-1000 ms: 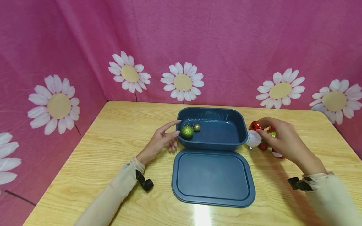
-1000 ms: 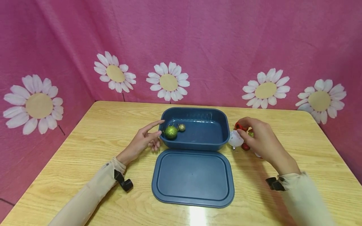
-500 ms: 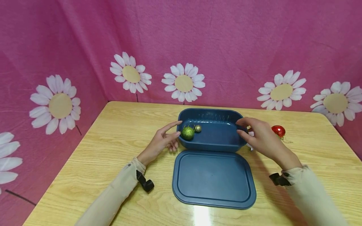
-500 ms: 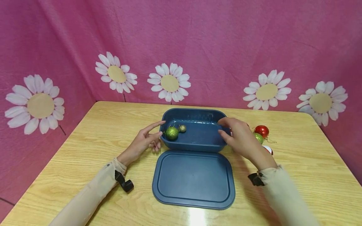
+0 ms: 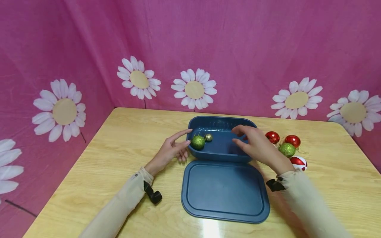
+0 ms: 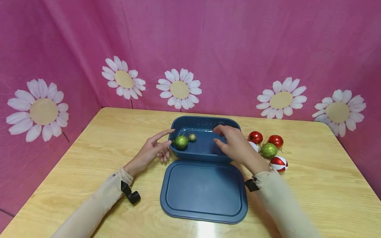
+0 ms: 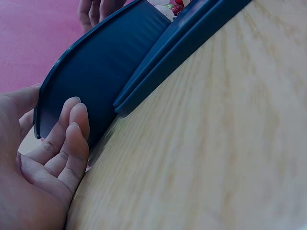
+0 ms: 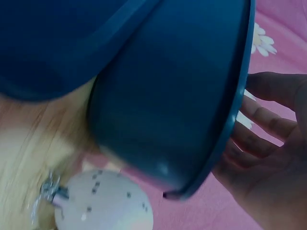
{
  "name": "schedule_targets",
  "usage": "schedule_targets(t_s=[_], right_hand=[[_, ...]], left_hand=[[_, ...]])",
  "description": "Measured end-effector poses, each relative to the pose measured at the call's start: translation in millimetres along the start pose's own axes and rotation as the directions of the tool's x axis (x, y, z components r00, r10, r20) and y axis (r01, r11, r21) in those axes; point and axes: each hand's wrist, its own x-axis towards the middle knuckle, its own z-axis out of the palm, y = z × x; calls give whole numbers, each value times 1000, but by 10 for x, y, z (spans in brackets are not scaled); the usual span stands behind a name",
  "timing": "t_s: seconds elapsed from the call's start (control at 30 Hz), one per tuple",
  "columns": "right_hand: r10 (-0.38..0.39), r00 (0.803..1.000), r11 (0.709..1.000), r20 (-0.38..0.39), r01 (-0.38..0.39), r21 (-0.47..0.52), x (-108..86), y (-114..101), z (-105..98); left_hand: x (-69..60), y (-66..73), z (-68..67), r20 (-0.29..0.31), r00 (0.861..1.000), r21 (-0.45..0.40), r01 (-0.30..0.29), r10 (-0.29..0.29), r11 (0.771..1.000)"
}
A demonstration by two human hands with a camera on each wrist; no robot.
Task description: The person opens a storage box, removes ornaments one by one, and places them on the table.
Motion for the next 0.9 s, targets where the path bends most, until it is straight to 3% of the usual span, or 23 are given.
schedule_targets(t_s=[0.53,0.9], right_hand=[[-36,997,994,67,29,104,504,-273,349],[-57,987,985,150,32,170,596,-390,514]], left_hand=[[5,-12,0,9,1000,0,-8,8,1000],[-6,-6,-13,7,1000,3,-10,10,1000]])
